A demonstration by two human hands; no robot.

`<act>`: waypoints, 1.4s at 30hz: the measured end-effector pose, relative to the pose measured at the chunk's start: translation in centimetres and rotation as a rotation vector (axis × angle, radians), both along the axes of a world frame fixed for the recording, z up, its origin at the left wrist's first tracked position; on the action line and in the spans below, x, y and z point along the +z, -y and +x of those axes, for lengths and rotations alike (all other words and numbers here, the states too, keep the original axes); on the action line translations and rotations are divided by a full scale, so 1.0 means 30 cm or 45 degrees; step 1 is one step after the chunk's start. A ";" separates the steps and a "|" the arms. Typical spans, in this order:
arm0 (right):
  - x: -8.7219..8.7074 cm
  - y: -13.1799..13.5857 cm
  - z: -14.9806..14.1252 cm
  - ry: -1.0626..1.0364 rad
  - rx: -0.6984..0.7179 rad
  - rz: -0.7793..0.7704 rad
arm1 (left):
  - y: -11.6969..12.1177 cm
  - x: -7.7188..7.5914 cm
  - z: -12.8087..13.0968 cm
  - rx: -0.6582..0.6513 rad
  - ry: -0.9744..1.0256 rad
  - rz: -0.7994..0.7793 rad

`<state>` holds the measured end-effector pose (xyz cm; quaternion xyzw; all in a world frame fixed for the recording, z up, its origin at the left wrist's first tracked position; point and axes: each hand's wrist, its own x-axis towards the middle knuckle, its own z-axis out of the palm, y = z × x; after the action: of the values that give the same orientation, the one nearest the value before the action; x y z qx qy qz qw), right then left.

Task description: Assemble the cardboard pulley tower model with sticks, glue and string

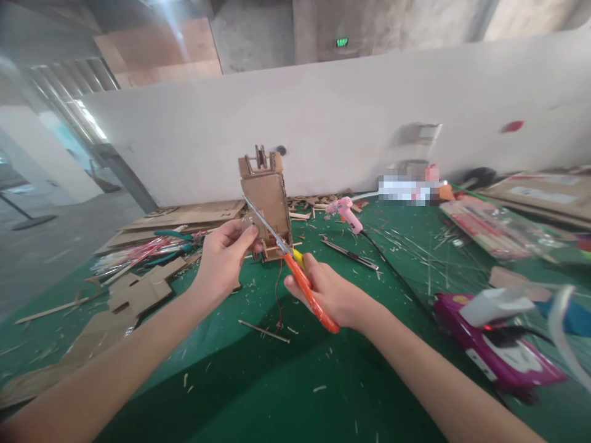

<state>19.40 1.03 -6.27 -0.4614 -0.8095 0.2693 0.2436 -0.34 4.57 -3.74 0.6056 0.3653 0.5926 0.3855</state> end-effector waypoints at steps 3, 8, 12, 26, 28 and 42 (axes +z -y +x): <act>0.011 0.012 0.008 -0.051 0.043 -0.026 | 0.007 0.017 -0.005 -0.010 -0.099 0.005; 0.002 0.003 0.010 0.018 -0.018 -0.032 | 0.011 0.046 -0.021 -0.036 -0.198 0.011; -0.018 -0.012 0.009 0.074 -0.043 0.006 | -0.005 0.036 -0.024 -0.088 -0.157 -0.004; -0.002 0.007 -0.004 -0.038 -0.006 -0.068 | 0.013 0.063 -0.012 -0.066 -0.178 -0.051; -0.015 -0.003 -0.004 -0.004 -0.039 -0.043 | 0.017 0.071 -0.015 -0.072 -0.213 -0.044; -0.004 0.012 0.009 -0.063 0.023 -0.080 | 0.006 0.075 -0.032 -0.207 -0.260 -0.085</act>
<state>19.67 0.67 -6.38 -0.4546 -0.7985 0.3082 0.2464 -1.30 4.40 -1.50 0.6771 0.3719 0.4823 0.4131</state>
